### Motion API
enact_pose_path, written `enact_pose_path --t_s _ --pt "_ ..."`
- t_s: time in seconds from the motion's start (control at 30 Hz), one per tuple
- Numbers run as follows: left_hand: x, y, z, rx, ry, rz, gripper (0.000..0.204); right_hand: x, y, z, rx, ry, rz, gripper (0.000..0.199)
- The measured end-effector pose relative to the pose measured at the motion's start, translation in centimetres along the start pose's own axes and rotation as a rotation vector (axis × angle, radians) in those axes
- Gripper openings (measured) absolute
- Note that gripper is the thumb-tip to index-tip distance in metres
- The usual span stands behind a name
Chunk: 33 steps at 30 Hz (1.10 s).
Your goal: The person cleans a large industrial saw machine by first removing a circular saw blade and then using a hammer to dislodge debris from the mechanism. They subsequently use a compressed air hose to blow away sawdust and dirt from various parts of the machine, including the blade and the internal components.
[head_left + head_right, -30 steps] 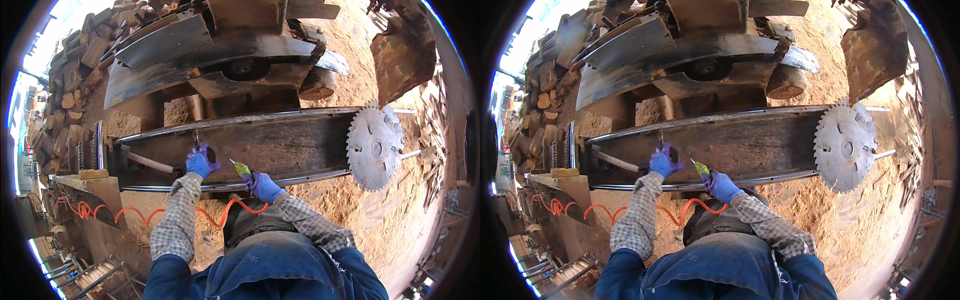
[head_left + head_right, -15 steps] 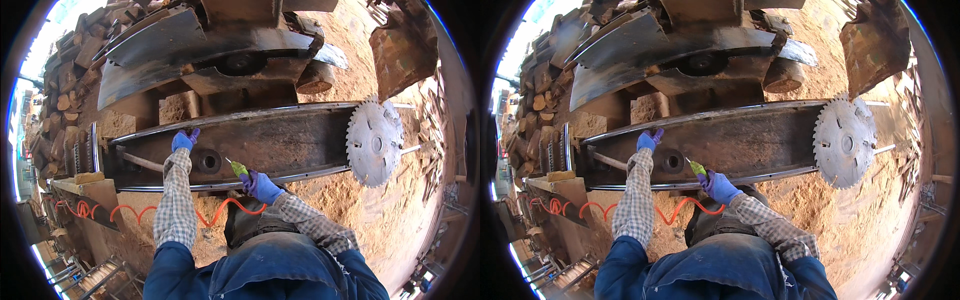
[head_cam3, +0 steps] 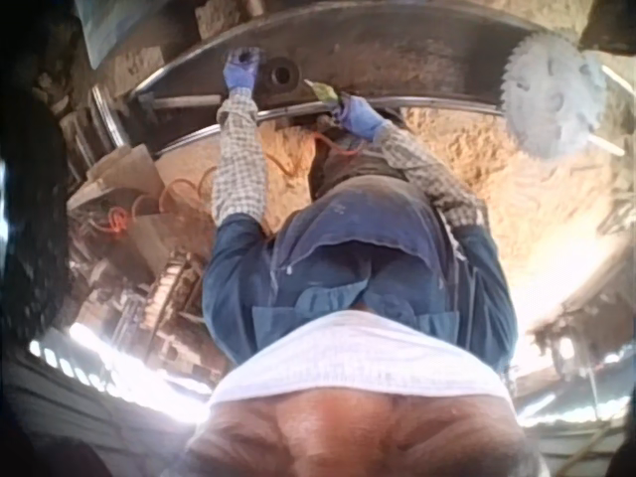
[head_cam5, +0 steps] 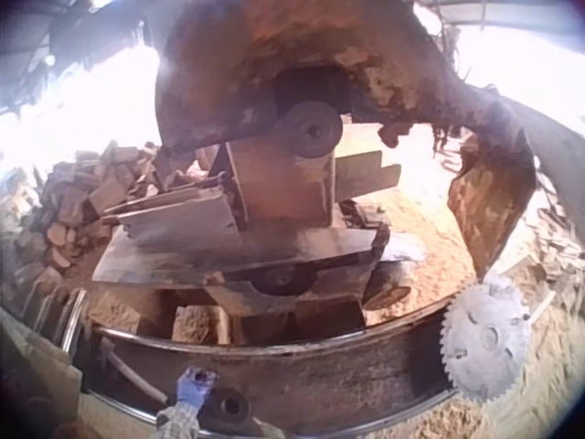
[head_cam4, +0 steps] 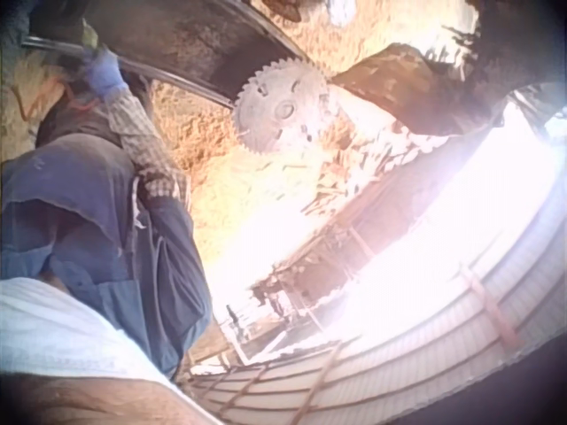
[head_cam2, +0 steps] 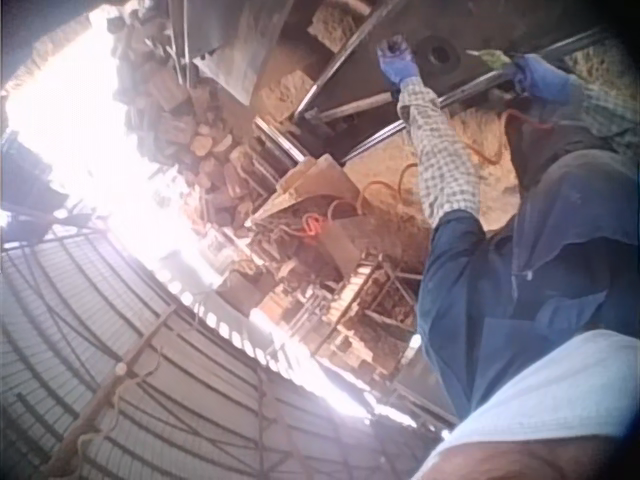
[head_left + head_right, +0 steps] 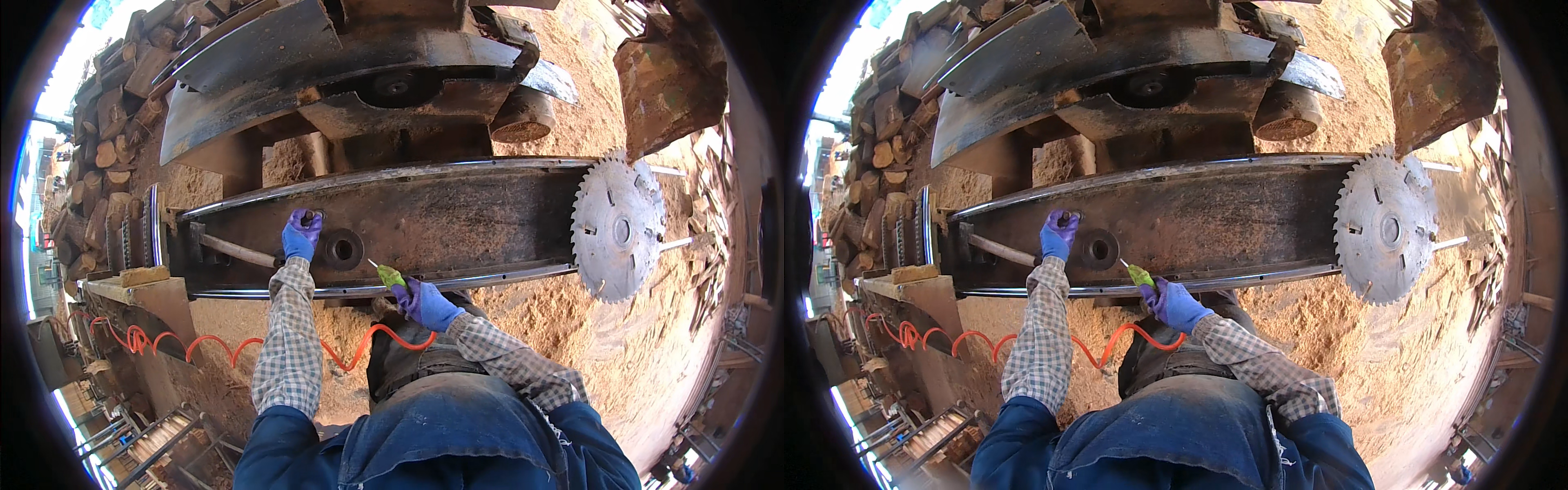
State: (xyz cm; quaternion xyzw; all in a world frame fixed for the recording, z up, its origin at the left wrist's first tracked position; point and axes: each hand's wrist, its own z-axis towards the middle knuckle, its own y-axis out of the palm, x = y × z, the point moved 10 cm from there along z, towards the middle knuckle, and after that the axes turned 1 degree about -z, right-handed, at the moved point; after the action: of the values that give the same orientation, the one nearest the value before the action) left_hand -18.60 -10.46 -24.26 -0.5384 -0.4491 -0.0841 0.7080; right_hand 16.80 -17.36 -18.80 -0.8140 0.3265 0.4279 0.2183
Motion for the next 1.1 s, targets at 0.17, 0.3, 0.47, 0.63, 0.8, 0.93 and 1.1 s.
enact_pose_path --t_s 0.17,0.3,0.47,0.63,0.8,0.93,1.1 --pt "1.8 -0.4 -0.3 -0.082 0.042 0.009 0.043 -0.4 0.9 0.3 -0.022 -0.088 0.04 0.046" --pt "1.0 -0.9 -4.8 -0.137 -0.185 0.04 0.065 -0.6 -0.6 0.7 0.051 -0.089 -0.053 0.047" --pt "9.8 2.7 -11.3 -0.406 -0.015 0.805 0.112 -1.1 -1.7 0.6 0.058 -0.054 0.035 0.05" --pt "7.7 4.5 -10.1 -0.496 -0.182 0.728 0.116 -1.9 -1.5 0.9 -0.039 -0.003 0.03 0.054" --pt "7.8 1.9 -9.9 -0.422 -0.089 0.681 0.115 -2.1 -2.1 0.7 -0.03 -0.013 0.071 0.055" --pt "11.8 -3.4 -5.1 -0.193 0.039 0.5 0.115 -1.6 -2.5 0.4 -0.004 0.012 0.141 0.053" --pt "12.0 -3.5 0.2 -0.269 -0.095 0.673 0.113 0.5 -1.6 1.8 0.003 -0.06 0.012 0.053"
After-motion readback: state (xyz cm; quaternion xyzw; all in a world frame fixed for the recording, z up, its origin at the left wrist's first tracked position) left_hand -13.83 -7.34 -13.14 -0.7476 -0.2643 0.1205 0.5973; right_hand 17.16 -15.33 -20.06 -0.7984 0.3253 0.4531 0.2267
